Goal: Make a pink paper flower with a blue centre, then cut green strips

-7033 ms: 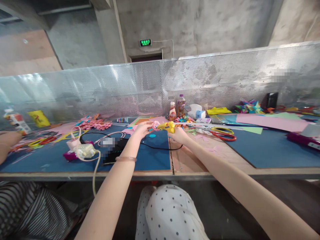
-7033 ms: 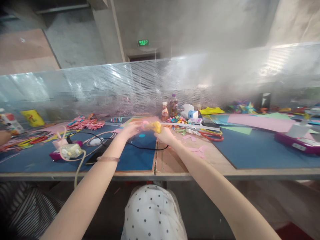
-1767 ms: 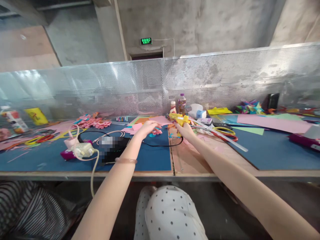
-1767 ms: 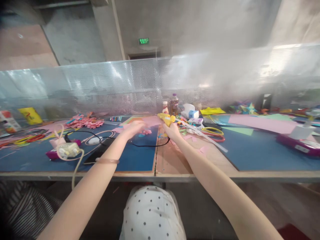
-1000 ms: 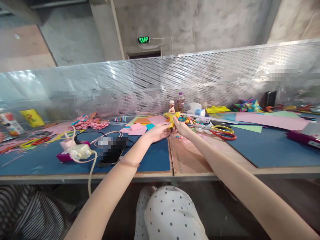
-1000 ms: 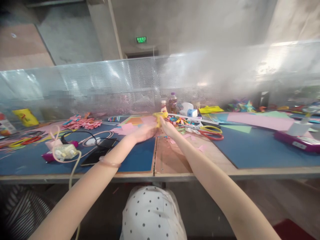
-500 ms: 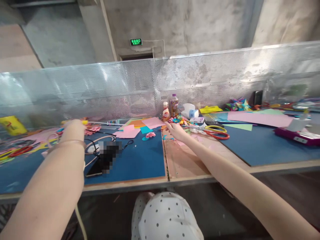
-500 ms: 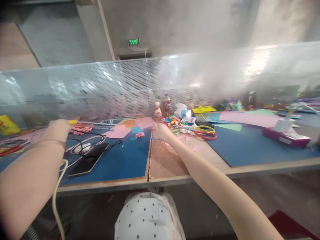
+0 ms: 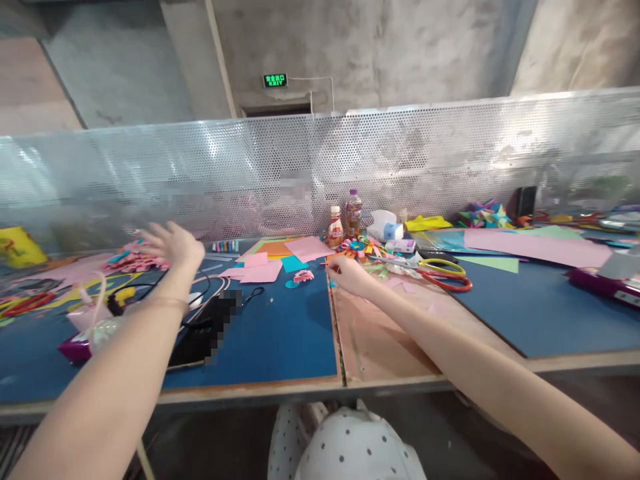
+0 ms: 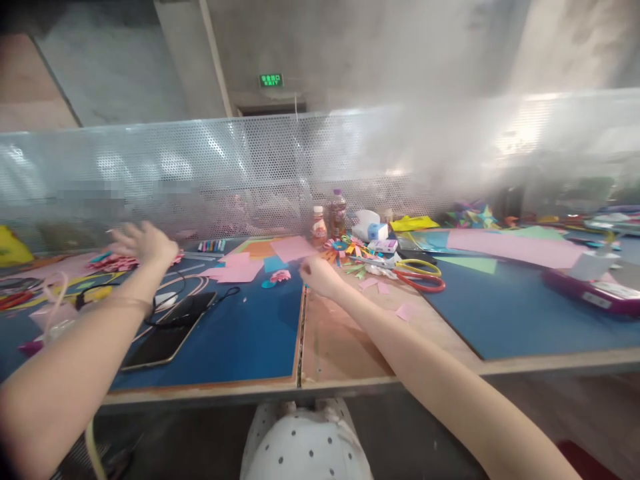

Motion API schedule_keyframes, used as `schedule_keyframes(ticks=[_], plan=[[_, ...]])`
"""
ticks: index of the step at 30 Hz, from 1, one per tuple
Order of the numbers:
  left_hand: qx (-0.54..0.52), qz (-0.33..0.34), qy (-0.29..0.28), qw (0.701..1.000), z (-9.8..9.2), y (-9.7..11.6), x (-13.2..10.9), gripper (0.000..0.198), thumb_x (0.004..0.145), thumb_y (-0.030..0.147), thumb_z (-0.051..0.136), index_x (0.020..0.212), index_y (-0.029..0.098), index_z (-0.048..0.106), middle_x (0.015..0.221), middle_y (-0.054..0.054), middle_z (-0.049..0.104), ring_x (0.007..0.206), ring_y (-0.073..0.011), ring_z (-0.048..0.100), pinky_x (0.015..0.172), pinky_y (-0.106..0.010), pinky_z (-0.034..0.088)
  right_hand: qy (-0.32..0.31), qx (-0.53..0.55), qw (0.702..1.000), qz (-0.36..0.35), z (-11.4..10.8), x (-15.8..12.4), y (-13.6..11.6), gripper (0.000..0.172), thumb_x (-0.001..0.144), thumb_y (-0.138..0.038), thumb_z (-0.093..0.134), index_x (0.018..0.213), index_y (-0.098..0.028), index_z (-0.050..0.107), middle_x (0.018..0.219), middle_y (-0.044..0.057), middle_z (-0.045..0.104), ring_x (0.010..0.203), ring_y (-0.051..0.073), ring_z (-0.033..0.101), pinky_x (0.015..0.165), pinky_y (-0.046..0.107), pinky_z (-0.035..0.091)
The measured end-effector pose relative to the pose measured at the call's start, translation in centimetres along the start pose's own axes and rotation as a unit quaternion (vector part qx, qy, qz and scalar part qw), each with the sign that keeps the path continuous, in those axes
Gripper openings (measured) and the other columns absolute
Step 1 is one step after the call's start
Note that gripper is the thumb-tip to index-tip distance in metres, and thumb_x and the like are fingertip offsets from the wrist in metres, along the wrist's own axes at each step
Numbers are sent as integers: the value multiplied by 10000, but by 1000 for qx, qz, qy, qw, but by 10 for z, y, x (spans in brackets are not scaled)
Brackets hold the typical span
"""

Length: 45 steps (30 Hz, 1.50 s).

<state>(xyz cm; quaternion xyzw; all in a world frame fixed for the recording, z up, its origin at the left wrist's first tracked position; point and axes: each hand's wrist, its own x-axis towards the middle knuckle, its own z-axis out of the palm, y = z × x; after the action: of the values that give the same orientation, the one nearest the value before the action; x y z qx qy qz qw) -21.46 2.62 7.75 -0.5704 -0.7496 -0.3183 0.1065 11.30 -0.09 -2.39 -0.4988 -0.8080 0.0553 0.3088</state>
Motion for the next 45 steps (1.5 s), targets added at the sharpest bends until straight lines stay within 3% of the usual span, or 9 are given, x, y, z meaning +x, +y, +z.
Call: schedule_keyframes(ticks=[1,2,5,8,11,19,30,37,45], plan=[[74,-1,55,996,9,10,-3,352,841,148,395,1159,21,476,1322,-222,415,1291,-480,135,917,-698,153,-12,-9,1000,-14,1,0,-3,224,828,-203,430,754,-136,630,738,43,638,671,126,543,606,214,341],[84,28,27,996,19,20,-7,350,839,174,405,1145,55,527,1328,-212,427,1299,-454,175,948,-666,168,-26,-18,999,-28,2,-1,-7,211,816,-193,441,768,-142,641,757,43,647,691,128,552,620,212,345],[70,163,-158,971,51,46,-28,291,805,181,447,1005,150,656,1092,-109,650,1058,-262,562,924,-379,393,-70,-46,995,-51,6,-4,-15,201,791,-181,461,801,-163,662,792,42,669,734,137,577,640,208,353],[61,251,-260,930,71,60,-58,236,752,168,515,891,209,701,1004,-38,697,944,-187,624,839,-241,432,-98,-81,991,-39,8,-7,-16,229,801,-210,435,822,-180,662,792,49,676,699,151,589,587,222,343],[73,315,-323,890,73,64,-88,288,783,207,499,1014,229,670,1077,-45,677,962,-194,624,808,-245,443,-108,-112,988,-20,9,-8,-13,273,828,-260,391,839,-190,655,800,64,677,692,174,603,561,239,336],[138,345,-322,871,48,71,-127,350,869,317,392,1060,144,628,1056,-146,665,973,-253,619,828,-318,438,-140,-139,980,-7,0,-11,-29,292,833,-266,372,857,-198,656,843,75,685,746,193,629,587,249,382],[157,310,-292,891,61,76,-105,410,846,446,427,943,112,646,916,-178,666,842,-300,630,673,-334,438,-154,-150,977,-13,5,-13,-38,305,855,-322,374,891,-194,648,887,116,687,756,242,655,584,289,420],[179,312,-290,887,67,85,-97,304,803,352,501,765,113,684,748,-153,653,720,-270,629,606,-306,413,-141,-157,977,-10,10,-17,-40,288,859,-347,379,963,-187,594,891,124,684,779,264,659,602,309,443],[193,307,-267,893,66,87,-106,234,725,61,468,840,92,669,826,-179,654,799,-274,629,651,-318,421,-124,-150,980,-32,18,-14,-39,240,834,-263,401,951,-154,580,854,144,685,756,276,662,585,299,433]])
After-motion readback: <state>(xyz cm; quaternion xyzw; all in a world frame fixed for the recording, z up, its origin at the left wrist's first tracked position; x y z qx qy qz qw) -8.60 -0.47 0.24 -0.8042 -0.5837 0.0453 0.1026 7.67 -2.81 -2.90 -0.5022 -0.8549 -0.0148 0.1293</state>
